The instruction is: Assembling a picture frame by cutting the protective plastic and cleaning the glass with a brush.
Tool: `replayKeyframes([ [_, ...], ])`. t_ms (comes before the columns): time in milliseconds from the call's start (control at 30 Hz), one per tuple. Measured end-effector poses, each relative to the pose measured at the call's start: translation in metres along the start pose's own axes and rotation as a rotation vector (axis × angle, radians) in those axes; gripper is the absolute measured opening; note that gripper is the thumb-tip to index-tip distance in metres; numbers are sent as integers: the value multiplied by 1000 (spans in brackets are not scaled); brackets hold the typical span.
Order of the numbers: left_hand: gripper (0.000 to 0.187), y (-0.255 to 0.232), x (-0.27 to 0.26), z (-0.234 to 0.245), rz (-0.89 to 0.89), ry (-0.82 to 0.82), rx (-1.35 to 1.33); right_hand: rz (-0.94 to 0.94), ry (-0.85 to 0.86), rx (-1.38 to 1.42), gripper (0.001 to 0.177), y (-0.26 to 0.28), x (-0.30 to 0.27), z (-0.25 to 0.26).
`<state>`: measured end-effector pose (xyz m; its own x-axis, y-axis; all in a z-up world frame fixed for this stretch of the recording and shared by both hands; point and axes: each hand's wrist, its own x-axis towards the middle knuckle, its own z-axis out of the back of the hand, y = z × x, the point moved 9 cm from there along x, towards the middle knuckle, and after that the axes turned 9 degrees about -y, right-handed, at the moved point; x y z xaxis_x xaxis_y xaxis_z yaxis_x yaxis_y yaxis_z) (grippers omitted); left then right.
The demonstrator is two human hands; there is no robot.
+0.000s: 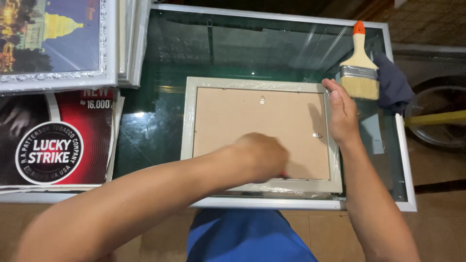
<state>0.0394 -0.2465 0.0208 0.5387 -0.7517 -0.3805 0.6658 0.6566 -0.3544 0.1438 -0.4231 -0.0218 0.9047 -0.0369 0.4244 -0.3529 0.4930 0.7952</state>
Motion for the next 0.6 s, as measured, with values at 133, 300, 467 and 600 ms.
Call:
replayKeyframes([
  [133,21,34,-67,10,118,117,57,-10,1,11,44,-8,2,1],
  [300,25,76,-138,13,442,221,39,16,-11,-5,41,-9,1,1],
  [467,21,105,-162,1,571,173,70,22,-18,17,40,-5,-2,1],
  [600,29,112,-162,33,620,75,75,19,-24,19,37,-4,-1,1],
])
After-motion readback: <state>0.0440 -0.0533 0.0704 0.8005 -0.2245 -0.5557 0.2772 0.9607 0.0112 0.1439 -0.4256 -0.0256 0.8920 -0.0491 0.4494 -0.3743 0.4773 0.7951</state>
